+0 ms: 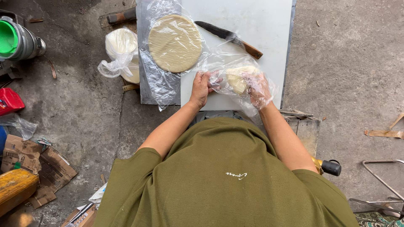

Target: The person cuts a stack of round flatbreads into wedges using a knife. They then gather the wedges by hand and place them inside a plastic bag before retrieving another stack of flatbreads from a larger bag.

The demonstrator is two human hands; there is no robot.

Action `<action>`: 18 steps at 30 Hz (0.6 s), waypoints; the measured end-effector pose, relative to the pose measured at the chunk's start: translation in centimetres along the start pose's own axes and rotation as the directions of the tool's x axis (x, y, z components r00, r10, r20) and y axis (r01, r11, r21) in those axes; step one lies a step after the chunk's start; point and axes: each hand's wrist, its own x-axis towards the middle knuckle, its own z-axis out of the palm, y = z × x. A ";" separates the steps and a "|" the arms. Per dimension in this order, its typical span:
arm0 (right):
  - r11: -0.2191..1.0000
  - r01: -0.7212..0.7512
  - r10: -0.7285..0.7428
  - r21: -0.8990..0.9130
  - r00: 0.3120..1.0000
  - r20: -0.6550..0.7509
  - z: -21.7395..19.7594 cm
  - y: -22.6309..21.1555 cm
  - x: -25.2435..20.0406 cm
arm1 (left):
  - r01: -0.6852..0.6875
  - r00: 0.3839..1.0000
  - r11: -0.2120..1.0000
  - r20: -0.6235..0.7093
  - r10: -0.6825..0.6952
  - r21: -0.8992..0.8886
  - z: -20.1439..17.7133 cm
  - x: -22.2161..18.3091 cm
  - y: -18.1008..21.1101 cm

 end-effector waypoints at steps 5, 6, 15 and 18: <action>0.947 -0.047 0.066 0.316 0.997 -0.048 0.5 1.6 0.5 | -0.108 0.852 0.660 -0.273 0.447 0.743 1.4 -3.5 1.5; 0.942 -0.049 0.063 0.333 0.998 -0.031 0.6 2.0 0.8 | -0.081 0.713 0.369 -0.205 0.670 0.926 2.2 -4.7 2.2; 0.908 -0.001 -0.173 0.419 0.911 0.376 -1.0 7.2 3.7 | -0.766 0.545 -0.278 0.815 0.198 0.579 13.6 -7.5 4.9; 0.907 -0.013 -0.173 0.421 0.901 0.399 -1.2 6.9 4.5 | -0.700 0.646 -0.263 0.746 0.161 0.664 14.0 -6.1 3.5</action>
